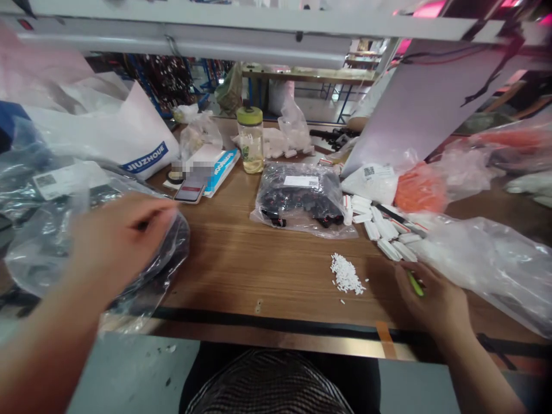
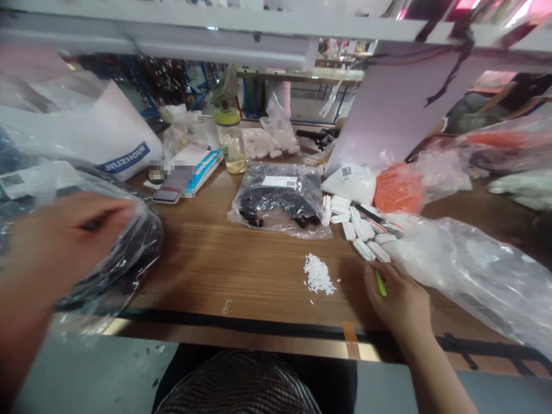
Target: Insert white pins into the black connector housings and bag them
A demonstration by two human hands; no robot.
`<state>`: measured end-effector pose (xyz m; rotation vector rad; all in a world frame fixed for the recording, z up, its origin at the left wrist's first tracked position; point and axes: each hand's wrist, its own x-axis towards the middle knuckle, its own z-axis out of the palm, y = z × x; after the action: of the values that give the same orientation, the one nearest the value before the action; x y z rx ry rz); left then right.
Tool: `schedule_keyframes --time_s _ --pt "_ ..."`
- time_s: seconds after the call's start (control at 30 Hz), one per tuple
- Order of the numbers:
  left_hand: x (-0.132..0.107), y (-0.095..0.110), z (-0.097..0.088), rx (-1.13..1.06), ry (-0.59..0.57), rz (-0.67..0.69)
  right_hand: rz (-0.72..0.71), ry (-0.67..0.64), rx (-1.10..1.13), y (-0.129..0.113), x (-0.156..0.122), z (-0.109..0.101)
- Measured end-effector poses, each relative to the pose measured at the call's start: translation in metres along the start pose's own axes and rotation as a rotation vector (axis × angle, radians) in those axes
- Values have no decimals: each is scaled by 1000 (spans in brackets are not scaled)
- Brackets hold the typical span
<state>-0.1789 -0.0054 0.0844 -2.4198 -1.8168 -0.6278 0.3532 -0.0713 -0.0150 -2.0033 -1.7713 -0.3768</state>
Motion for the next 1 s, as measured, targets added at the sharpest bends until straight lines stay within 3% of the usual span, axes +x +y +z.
schedule_keyframes --time_s 0.03,0.13,0.23,0.37,0.57,0.77,1.0 --pt "11 27 15 -7 47 50 -40 -20 -29 -2 -2 2" --pt "53 98 64 -77 -244 357 -119 -77 -53 -12 -7 5" --pt "95 131 107 74 -426 385 -158 -116 -36 -15 -9 4" --pt "128 134 129 143 -490 359 -183 -135 -2 -12 -9 5" --pt "131 130 121 142 -540 356 -205 -117 2 -13 -9 10" --pt "126 138 132 122 -363 258 -199 -103 -11 -13 -9 13" --pt "161 151 168 111 -227 -31 -199 -97 44 -8 -7 18"
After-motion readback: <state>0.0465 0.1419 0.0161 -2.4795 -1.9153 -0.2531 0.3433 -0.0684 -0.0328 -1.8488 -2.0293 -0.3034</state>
